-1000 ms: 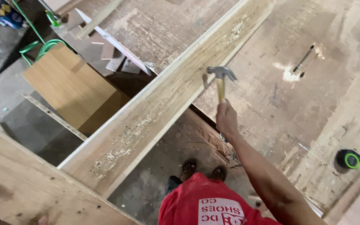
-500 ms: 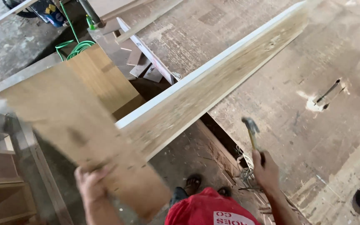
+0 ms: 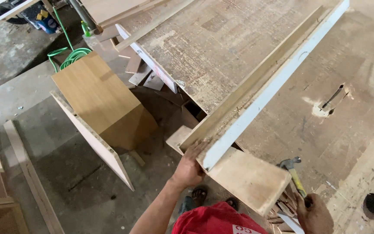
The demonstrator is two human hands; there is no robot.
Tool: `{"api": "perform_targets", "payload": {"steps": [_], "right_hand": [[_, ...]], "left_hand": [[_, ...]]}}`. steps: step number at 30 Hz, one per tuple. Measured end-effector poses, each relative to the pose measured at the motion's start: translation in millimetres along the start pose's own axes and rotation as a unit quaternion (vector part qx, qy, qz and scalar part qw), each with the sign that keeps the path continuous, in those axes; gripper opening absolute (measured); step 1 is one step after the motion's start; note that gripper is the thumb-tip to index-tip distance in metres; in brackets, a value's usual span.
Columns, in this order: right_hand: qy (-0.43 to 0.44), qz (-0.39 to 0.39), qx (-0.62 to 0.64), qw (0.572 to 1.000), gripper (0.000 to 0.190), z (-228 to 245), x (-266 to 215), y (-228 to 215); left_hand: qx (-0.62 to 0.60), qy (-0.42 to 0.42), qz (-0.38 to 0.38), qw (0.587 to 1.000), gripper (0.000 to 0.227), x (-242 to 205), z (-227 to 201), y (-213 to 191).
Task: Assembling wooden furniture components using a hammer and a pneumatic nail gun in a workshop.
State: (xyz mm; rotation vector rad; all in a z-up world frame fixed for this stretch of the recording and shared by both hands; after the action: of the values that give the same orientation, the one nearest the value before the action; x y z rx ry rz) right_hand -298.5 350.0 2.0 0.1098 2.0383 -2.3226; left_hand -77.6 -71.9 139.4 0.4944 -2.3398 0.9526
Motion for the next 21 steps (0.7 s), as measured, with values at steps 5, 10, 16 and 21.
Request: {"api": "perform_targets", "payload": {"steps": [5, 10, 16, 21], "right_hand": [[-0.027, -0.051, -0.039, 0.998, 0.038, -27, 18, 20], [0.007, -0.004, -0.1, 0.995, 0.067, -28, 25, 30], [-0.065, 0.126, 0.131, 0.981, 0.042, 76, -35, 30], [0.125, 0.415, 0.246, 0.867, 0.061, 140, -121, 51]], "left_hand": [[0.152, -0.051, 0.197, 0.967, 0.112, -30, 62, 63], [0.264, 0.102, 0.16, 0.946, 0.09, -37, 64, 68], [0.284, 0.078, 0.183, 0.938, 0.087, -68, 103, 93], [0.265, 0.089, 0.153, 0.948, 0.076, -67, 103, 92]]}}
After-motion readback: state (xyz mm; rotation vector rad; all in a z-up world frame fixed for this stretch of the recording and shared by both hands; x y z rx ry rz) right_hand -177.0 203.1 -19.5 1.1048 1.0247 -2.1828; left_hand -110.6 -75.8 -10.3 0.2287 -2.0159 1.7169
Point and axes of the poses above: each hand's wrist, its own x-axis towards the middle knuckle, its own y-axis out of the palm, z = x × y, the point moved 9 cm from there along x, towards the middle knuckle, and after that the axes turned 7 degrees about y, right-handed, at the moved point
